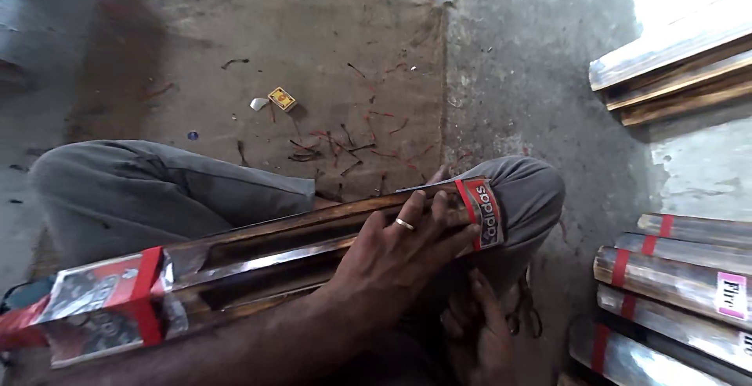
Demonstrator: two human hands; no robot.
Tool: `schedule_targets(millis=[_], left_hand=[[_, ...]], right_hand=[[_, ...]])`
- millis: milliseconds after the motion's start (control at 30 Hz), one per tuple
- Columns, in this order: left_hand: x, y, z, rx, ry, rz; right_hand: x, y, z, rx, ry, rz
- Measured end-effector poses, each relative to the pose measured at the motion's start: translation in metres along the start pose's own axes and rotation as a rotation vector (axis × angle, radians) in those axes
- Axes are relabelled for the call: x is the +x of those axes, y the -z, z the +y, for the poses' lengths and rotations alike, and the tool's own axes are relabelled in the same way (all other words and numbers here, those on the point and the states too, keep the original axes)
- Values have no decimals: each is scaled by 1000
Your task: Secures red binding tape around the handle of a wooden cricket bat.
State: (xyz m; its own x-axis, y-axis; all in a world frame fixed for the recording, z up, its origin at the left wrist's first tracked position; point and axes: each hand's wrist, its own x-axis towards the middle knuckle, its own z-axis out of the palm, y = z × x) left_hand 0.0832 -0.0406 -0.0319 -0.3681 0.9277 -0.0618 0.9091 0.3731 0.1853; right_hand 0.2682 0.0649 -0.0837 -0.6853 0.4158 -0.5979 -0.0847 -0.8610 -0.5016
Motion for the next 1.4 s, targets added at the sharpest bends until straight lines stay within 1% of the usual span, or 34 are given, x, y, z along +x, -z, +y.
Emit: schedule_targets(millis=[67, 133, 167, 233, 300, 400, 467, 533, 600, 667, 733, 800, 833, 867, 900, 967, 1033, 1100, 1267, 1333, 1400], left_hand=[[3, 3, -6, -81, 12, -7], [10, 15, -17, -190, 23, -22], [14, 25, -23, -241, 28, -75], [22, 47, -34, -378, 45, -241], [28, 60, -46, -589, 11, -373], [34, 63, -57, -953, -35, -515], [34, 58, -61, -1100, -33, -570], [34, 49, -65, -1164, -26, -523], [35, 42, -72, -1105, -62, -432], [33, 37, -74, -966, -48, -300], [25, 31, -68, -743, 36, -150], [13, 20, -53, -463, 122, 59], [8, 13, -44, -329, 134, 155], [3, 7, -33, -223, 123, 210], [-2, 0, -20, -135, 116, 219], [-9, -16, 3, 1, 149, 162], [-7, -32, 10, 63, 173, 137], [-4, -38, 7, 58, 171, 114], [-1, -32, 0, -55, 160, 61], [-1, -31, -1, -64, 149, 50], [-1, -30, -3, -59, 145, 53]], right_hand=[[0, -1, 1, -2, 17, -50], [1, -8, -2, -47, 56, -107], [0, -14, -4, -73, 83, -130], [-2, -30, -12, -134, 134, -142], [-4, -44, -19, -177, 195, -156], [-6, -59, -27, -155, 244, -157], [-4, -61, -27, -169, 247, -131], [7, -56, -25, -200, 247, -132], [18, -52, -25, -252, 246, -121], [27, -53, -25, -269, 229, -108], [37, -55, -23, -259, 208, -113], [44, -57, -20, -263, 193, -102], [46, -58, -19, -268, 186, -90], [46, -59, -20, -288, 180, -71], [46, -60, -21, -315, 178, -45], [43, -61, -22, -334, 172, -11], [38, -60, -24, -272, 173, -39], [29, -55, -23, -252, 161, -37], [0, -19, -13, -481, 188, 95], [-6, -7, -9, -477, 208, 130], [-9, -2, -7, -410, 216, 125]])
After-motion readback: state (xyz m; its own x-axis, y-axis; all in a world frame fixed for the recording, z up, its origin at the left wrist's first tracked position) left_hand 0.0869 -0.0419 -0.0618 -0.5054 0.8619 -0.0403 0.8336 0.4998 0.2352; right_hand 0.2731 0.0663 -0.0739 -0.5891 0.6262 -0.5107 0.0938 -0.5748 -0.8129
